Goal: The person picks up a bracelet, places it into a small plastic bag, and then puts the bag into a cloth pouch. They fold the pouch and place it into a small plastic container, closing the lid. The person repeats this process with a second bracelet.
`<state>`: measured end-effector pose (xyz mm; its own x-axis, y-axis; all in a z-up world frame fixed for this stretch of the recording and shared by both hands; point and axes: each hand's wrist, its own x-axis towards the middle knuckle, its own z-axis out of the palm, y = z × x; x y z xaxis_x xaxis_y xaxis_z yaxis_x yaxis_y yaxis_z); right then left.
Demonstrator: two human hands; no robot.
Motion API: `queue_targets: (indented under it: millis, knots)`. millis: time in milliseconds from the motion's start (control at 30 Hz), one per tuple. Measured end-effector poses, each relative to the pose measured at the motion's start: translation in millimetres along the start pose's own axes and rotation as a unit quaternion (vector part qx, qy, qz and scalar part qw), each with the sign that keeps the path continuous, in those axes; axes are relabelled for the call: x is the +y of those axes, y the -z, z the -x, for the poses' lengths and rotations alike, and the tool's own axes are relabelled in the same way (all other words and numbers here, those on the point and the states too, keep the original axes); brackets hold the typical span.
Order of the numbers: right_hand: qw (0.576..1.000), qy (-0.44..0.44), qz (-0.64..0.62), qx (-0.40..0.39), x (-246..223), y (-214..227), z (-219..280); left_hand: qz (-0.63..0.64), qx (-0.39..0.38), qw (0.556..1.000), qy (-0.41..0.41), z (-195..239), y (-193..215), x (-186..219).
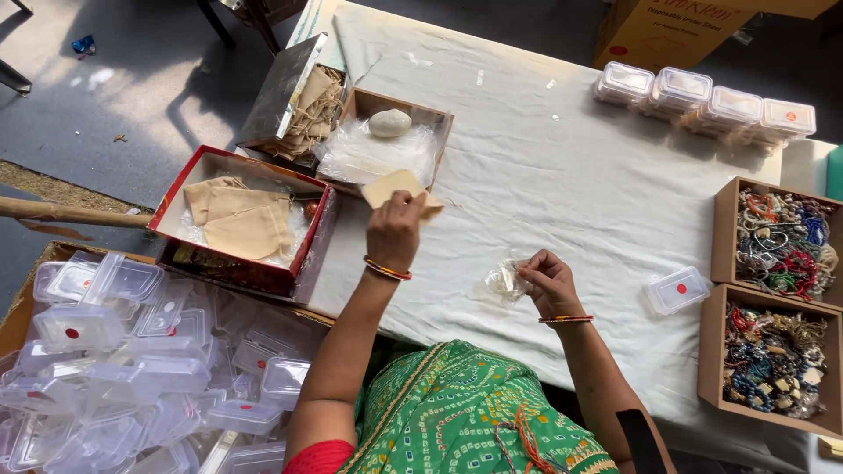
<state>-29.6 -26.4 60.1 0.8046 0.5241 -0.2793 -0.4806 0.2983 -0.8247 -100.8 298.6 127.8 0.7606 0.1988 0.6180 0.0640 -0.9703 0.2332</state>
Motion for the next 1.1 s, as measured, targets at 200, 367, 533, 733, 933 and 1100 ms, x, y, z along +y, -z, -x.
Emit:
queue_targets:
  millis: [200,367,533,733,933,1100]
  knots:
    - [0.989,0.079,0.03,0.123,-13,-2,16,0.195,-0.163,0.967,-0.008,35,-95,124]
    - [0.951,0.115,0.179,0.225,-14,46,35,0.213,-0.146,0.966,-0.002,51,-115,168]
    - [0.946,0.11,0.133,0.275,2,89,36,0.233,-0.159,0.958,-0.053,48,-106,205]
    - [0.941,0.05,0.046,0.332,40,117,29,0.206,-0.16,0.957,-0.124,70,-125,225]
    - [0.949,-0.003,-0.085,0.304,85,147,17,0.217,-0.23,0.938,-0.139,88,-137,218]
    - [0.9,0.023,-0.244,0.361,88,129,6,0.37,-0.173,0.893,0.19,98,-164,216]
